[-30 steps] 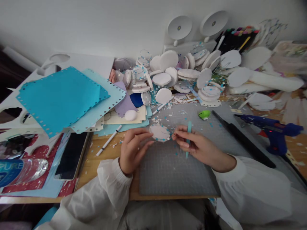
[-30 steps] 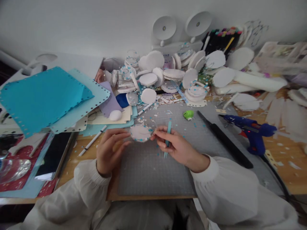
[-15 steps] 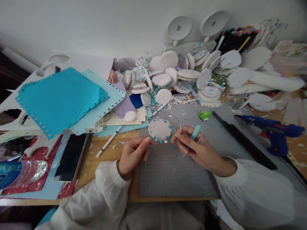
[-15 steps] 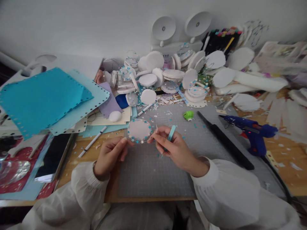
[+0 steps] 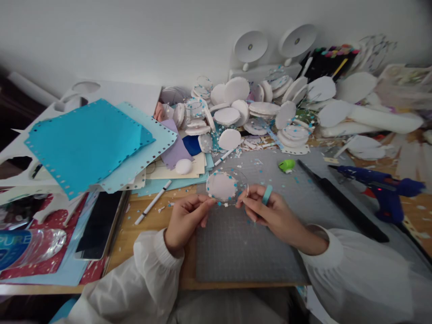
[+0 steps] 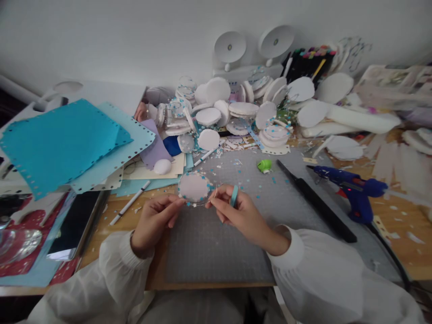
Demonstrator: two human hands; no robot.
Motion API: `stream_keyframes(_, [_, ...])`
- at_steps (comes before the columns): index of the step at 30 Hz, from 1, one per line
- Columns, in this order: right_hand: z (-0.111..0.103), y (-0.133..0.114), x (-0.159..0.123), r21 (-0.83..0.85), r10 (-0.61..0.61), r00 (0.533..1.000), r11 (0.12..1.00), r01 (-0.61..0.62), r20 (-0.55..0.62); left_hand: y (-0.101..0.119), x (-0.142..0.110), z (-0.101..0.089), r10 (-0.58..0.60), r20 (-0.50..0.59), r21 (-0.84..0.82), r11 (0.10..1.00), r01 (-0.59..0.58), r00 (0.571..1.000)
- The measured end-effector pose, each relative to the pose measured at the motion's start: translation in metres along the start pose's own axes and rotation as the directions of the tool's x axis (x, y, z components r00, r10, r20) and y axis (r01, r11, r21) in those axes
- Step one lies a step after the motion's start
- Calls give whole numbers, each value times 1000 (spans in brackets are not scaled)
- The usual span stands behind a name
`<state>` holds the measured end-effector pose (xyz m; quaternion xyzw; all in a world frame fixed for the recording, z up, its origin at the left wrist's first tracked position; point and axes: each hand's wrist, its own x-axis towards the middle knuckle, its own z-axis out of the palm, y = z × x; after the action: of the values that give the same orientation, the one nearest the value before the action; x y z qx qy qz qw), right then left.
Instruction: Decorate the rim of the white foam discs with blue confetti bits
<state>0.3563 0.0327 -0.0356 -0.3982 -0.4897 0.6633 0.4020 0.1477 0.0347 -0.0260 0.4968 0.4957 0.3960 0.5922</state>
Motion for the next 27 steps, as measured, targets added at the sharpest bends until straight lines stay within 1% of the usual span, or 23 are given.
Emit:
stream_keyframes(2, [-2,2,1,27,-1,1000,1000,1,-12,0,0,-1,-15,-1,5,1000,15,1000])
stream_keyframes(5, [-5,2,2,78,-4,998,997,9,-70,-2,1,-3,-58,0,4,998,58,998])
stream_keyframes(9, [-9,-3,6,73,25,989,997,-14,-143,-2,2,-5,-90,36,-14,996,90,995])
stream_keyframes(14, [-10,-7,8,-15,48,993,999,-50,-110,-1,2,-7,-104,90,-41,993,108,990])
stream_keyframes(20, [-10,-5,6,-92,81,991,992,-91,-102,0,3,-8,-134,130,-23,990,138,982])
stream_keyframes(23, [-12,-5,5,-141,94,994,985,-101,-56,1,3,-8,-152,173,-28,987,159,973])
stream_keyframes(27, [-14,-5,4,-246,110,994,964,-104,13,3,3,-9,-179,240,19,984,180,954])
